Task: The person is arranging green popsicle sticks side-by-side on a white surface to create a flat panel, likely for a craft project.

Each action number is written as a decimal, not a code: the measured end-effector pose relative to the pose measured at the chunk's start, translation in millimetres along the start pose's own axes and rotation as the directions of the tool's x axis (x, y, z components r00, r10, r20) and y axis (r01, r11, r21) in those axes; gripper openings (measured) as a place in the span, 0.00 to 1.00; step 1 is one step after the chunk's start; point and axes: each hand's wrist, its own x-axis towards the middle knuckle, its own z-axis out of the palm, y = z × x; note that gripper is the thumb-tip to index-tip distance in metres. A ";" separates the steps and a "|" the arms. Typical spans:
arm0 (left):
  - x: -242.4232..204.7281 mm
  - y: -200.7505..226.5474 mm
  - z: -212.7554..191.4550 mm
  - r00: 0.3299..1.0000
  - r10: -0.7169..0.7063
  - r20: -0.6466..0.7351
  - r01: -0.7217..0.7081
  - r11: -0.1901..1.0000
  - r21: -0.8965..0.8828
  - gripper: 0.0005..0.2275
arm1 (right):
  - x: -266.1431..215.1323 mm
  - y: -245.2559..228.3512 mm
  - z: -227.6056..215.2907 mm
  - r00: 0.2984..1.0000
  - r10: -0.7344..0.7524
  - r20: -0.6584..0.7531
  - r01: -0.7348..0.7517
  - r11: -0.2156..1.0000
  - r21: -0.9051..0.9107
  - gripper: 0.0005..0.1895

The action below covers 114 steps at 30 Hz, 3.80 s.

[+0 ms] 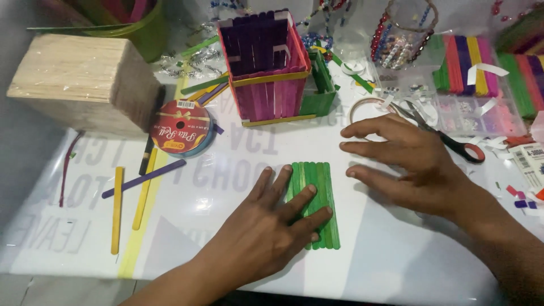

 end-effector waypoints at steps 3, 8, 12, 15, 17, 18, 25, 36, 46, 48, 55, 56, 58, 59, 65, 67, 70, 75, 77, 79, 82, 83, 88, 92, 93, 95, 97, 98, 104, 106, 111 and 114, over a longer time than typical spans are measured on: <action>0.3 -0.3 0.1 1.000 0.005 -0.030 -0.006 1.000 -0.029 0.17 | 4.2 -6.7 -9.0 0.997 -0.011 -0.076 0.009 1.000 -0.023 0.22; -2.2 0.2 9.7 0.996 -0.009 -0.085 0.006 0.999 -0.035 0.17 | 47.0 -42.1 -43.8 0.983 -0.167 0.078 0.179 0.964 -0.195 0.14; -2.6 0.7 9.6 0.994 -0.008 -0.107 0.006 1.000 -0.019 0.16 | 117.7 -67.0 -67.0 0.950 -0.298 0.089 0.311 0.900 -0.304 0.10; -4.3 0.6 11.9 0.988 -0.026 -0.155 0.019 0.999 -0.047 0.15 | 180.5 -48.7 -56.7 0.885 -0.458 0.089 0.463 0.841 -0.281 0.12; -4.9 0.7 11.4 0.987 -0.028 -0.156 0.017 0.997 -0.073 0.16 | 230.8 -37.0 -35.1 0.985 0.018 0.174 0.036 0.953 -0.300 0.15; -5.6 1.6 13.4 0.986 -0.035 -0.161 0.024 0.998 -0.066 0.16 | 253.3 -27.6 -18.8 0.984 0.006 0.178 0.048 0.952 -0.301 0.15; -8.0 0.3 25.5 0.983 -0.080 -0.167 0.062 0.992 -0.110 0.16 | 333.6 -19.6 101.5 0.876 0.084 0.475 0.276 0.722 -0.635 0.11; -7.0 -0.7 22.9 0.985 -0.087 -0.150 0.063 0.985 -0.162 0.15 | 354.2 -17.8 123.0 0.682 0.432 0.591 0.245 0.626 -0.740 0.28; -7.8 -1.6 35.3 0.980 -0.079 -0.180 0.052 0.987 -0.153 0.16 | 347.1 -11.4 115.9 0.640 0.438 0.631 0.174 0.718 -0.674 0.16; -8.1 -2.0 34.8 0.981 -0.084 -0.175 0.054 0.985 -0.166 0.16 | 345.7 -15.4 113.1 0.626 0.448 0.638 0.204 0.695 -0.689 0.22; -7.3 -1.1 32.8 0.973 -0.069 -0.218 0.040 0.990 -0.135 0.15 | 342.7 -21.4 101.1 0.644 0.469 0.605 0.170 0.683 -0.710 0.18; -7.4 -1.6 33.0 0.970 -0.073 -0.231 0.043 0.990 -0.132 0.15 | 342.6 -22.6 101.9 0.623 0.483 0.616 0.202 0.661 -0.723 0.20; -8.2 -1.8 37.8 0.975 -0.071 -0.210 0.044 0.991 -0.129 0.15 | 347.9 -6.0 115.2 0.586 0.505 0.633 0.223 0.651 -0.726 0.28; -8.7 -2.0 40.4 0.979 -0.073 -0.190 0.049 0.991 -0.128 0.15 | 351.1 2.1 122.7 0.546 0.527 0.651 0.248 0.641 -0.727 0.37; -8.8 -2.1 36.0 0.981 -0.075 -0.178 0.051 0.990 -0.132 0.16 | 344.0 -27.4 92.1 0.623 0.499 0.602 0.134 0.690 -0.711 0.24; -9.2 -1.9 34.1 0.983 -0.072 -0.170 0.052 0.991 -0.121 0.16 | 340.7 -23.0 77.4 0.700 0.404 0.588 0.113 0.751 -0.651 0.13; -8.8 -0.5 29.6 0.984 -0.074 -0.162 0.054 0.991 -0.123 0.16 | 335.2 -15.6 49.0 0.840 0.127 0.527 0.134 0.894 -0.428 0.07; -7.4 -1.5 17.7 0.993 -0.061 -0.102 0.047 0.989 -0.142 0.17 | 284.3 -14.1 -11.8 0.969 -0.036 0.243 0.023 0.998 0.054 0.11; -6.9 -1.8 17.2 0.993 -0.047 -0.111 0.031 0.990 -0.136 0.16 | 230.1 -35.8 -48.2 0.987 0.051 0.154 -0.085 0.971 0.224 0.12; -6.9 -2.2 17.2 0.993 -0.037 -0.112 0.024 0.993 -0.119 0.16 | 180.2 -41.5 -50.6 0.990 0.116 0.082 -0.138 0.927 0.348 0.06; -5.8 -2.8 18.4 0.996 -0.017 -0.085 0.009 0.995 -0.102 0.18 | 104.6 -17.3 -33.0 0.903 0.427 0.059 -0.392 0.758 0.521 0.06; -6.1 -3.0 18.7 0.998 -0.014 -0.060 0.008 0.996 -0.093 0.19 | 80.2 -4.5 -22.9 0.773 0.625 0.113 -0.570 0.603 0.558 0.05; -2.5 -2.4 15.6 0.992 -0.003 -0.124 -0.006 0.997 -0.072 0.17 | 16.2 5.3 14.9 0.772 0.635 0.034 -0.632 0.760 0.151 0.07; -0.7 -2.5 12.2 0.998 0.008 -0.064 -0.010 0.999 -0.043 0.17 | -12.5 24.2 26.0 0.979 0.199 -0.042 -0.204 0.955 -0.216 0.21; 0.0 -2.5 12.2 0.998 0.007 -0.060 -0.009 0.999 -0.043 0.17 | -14.2 22.0 24.8 0.979 0.200 -0.042 -0.204 0.956 -0.212 0.21; 0.1 -2.8 12.6 0.996 0.000 -0.094 -0.008 0.997 -0.079 0.16 | -16.3 17.9 23.4 0.973 0.225 0.042 -0.223 0.973 -0.052 0.12; 0.8 -3.2 8.8 0.997 -0.005 -0.072 -0.002 0.997 -0.083 0.17 | -22.3 15.8 18.6 0.968 0.227 0.108 -0.227 0.974 -0.014 0.18; 0.9 -3.0 7.2 0.999 -0.004 -0.053 -0.001 0.996 -0.087 0.18 | -25.5 14.7 16.2 0.959 0.227 0.169 -0.234 0.972 0.019 0.24; 3.5 -2.6 4.7 0.999 0.002 -0.040 -0.005 0.998 -0.067 0.18 | -33.8 10.9 25.9 0.970 0.233 0.072 -0.228 0.971 -0.068 0.28; 4.2 -2.7 3.4 1.000 0.008 -0.028 -0.010 0.997 -0.072 0.18 | -38.0 10.9 30.2 0.972 0.227 0.057 -0.221 0.970 -0.100 0.28; 5.1 -1.4 3.2 0.999 0.006 -0.041 -0.008 0.999 -0.048 0.18 | -42.2 6.3 35.2 0.971 0.239 0.024 -0.232 0.959 -0.160 0.31; 5.5 -1.4 3.0 1.000 0.013 -0.009 -0.013 0.998 -0.063 0.19 | -43.6 6.5 37.0 0.973 0.226 0.044 -0.213 0.954 -0.209 0.33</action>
